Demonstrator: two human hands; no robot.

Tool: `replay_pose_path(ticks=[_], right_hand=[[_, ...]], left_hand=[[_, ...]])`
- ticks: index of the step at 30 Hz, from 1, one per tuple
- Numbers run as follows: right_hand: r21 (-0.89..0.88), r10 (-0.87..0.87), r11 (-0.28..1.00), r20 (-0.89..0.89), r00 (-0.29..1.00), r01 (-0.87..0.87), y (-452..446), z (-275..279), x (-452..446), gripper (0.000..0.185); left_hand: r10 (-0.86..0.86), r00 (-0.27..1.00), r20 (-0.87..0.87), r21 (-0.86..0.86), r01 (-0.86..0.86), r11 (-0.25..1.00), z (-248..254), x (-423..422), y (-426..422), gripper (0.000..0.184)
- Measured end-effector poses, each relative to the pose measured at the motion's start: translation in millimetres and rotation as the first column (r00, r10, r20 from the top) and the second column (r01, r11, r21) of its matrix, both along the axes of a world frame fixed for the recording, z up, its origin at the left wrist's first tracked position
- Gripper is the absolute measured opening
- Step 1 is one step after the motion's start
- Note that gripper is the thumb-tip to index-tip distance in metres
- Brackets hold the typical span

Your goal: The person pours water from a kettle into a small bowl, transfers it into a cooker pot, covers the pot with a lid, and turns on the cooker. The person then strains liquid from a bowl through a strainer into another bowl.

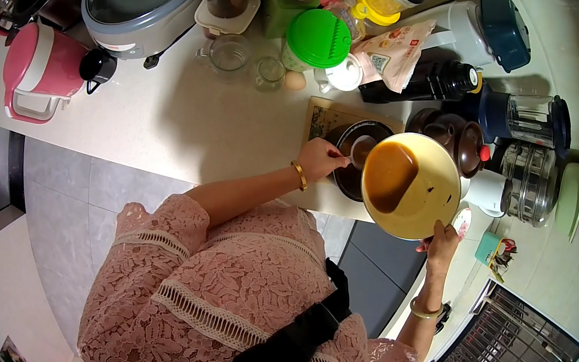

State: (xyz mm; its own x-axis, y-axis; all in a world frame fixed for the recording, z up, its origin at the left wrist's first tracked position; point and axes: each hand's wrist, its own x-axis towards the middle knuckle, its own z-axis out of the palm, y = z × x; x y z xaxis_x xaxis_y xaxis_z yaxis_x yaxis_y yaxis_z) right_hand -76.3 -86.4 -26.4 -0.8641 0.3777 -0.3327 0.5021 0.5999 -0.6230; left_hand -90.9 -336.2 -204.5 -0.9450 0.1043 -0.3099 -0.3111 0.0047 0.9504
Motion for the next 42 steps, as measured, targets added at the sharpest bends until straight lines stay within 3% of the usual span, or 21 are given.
replay_pose_path(ticks=[25, 42], right_hand=[[0.065, 0.054, 0.997, -0.074, 0.996, -0.049, -3.0, 3.8, 0.2, 0.034], [0.116, 0.084, 0.990, 0.018, 0.996, -0.085, -3.0, 5.5, -3.7, 0.031]], left_hand=[[-0.018, 1.000, 0.017, 0.032, 0.018, 0.999, -0.1, -0.6, 2.5, 0.021], [0.005, 1.000, -0.031, 0.040, -0.004, 0.999, -15.0, -0.1, 5.5, 0.021]])
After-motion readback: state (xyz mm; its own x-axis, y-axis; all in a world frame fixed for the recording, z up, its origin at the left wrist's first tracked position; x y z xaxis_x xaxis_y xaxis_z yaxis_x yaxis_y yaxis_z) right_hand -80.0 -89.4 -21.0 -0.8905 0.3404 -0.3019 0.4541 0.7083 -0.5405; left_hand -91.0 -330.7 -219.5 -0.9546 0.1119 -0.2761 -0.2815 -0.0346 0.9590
